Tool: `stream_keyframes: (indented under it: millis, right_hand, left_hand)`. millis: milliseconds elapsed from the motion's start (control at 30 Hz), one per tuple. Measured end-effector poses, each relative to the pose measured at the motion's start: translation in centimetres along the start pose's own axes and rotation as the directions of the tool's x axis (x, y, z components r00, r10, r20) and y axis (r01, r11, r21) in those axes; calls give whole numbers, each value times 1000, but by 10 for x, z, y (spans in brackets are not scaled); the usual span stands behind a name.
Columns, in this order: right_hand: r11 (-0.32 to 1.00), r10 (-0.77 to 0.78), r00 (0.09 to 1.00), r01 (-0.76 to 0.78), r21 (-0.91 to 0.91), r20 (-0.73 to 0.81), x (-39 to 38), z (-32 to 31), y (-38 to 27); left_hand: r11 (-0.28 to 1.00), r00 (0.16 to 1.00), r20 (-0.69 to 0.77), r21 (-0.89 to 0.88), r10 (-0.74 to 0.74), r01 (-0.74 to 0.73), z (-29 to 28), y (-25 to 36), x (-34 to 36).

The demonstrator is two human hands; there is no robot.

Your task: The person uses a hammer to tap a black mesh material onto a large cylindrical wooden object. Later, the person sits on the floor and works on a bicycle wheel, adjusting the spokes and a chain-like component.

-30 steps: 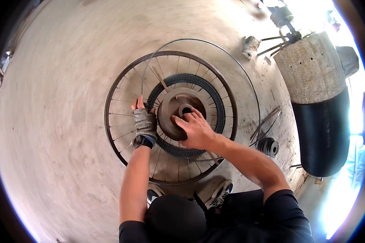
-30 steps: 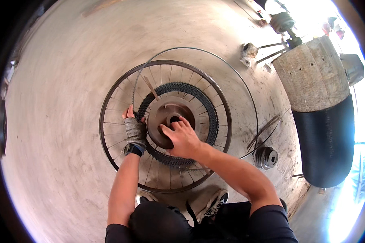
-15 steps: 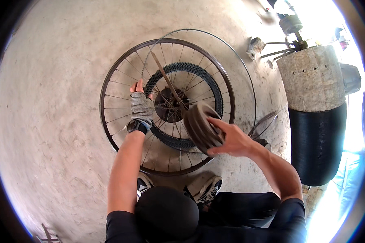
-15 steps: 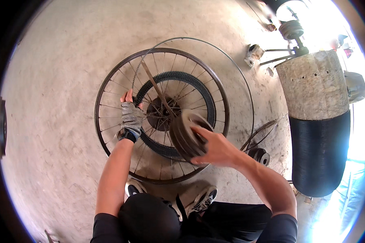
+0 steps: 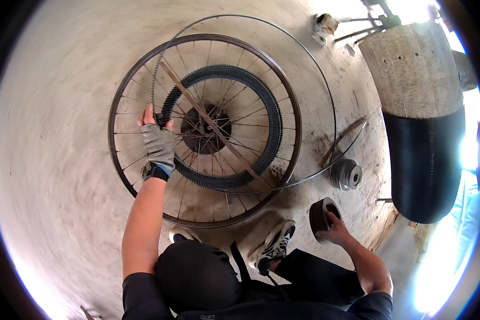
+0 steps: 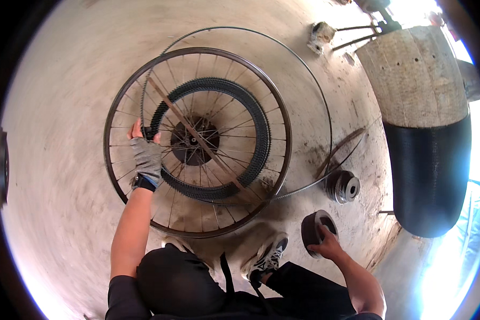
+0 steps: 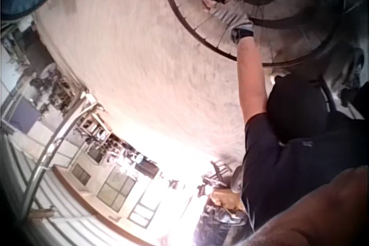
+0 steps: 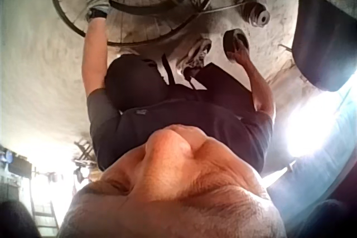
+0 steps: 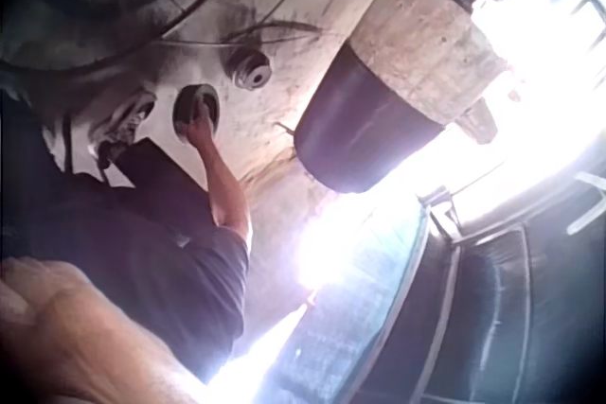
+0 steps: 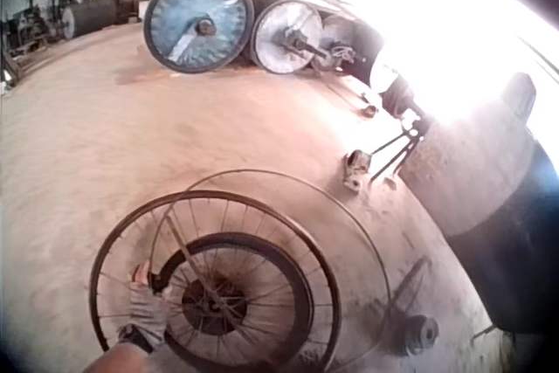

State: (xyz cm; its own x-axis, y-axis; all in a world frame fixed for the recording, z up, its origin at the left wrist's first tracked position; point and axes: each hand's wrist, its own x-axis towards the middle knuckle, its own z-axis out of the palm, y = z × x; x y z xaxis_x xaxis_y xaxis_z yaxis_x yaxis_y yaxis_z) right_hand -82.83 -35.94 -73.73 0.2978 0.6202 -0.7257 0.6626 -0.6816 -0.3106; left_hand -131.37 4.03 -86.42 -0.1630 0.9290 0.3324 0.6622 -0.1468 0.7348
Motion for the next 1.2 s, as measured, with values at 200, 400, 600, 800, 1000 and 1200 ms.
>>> stream_keyframes:
  millis: [200,400,600,800,1000,1200]
  right_hand:
    - [915,225,954,-276,-294,-196,-2,68,61]
    - [890,303,924,-362,-277,-235,22,104,68]
    - [831,-134,990,133,-541,38,33,21,-75]
    - [730,-671,681,537,-423,-293,72,49,-259]
    - [792,-574,781,454,-408,-246,106,90,-280]
    - [947,-320,853,274,-168,-413,80,67,-221]
  left_hand:
    - [1000,1000,8,14,18,-18,4,-2,-1]
    - [999,1000,11,40,10,-11,1,6,2]
    - [999,999,-3,36,38,-38,-1,5,0]
    - [1000,1000,-9,-14,20,-20,1,1,-2]
    - [996,1000,-6,-84,4,-5,-1,0,-2]
    - [999,1000,16,-32,-14,14,7,-11,-4]
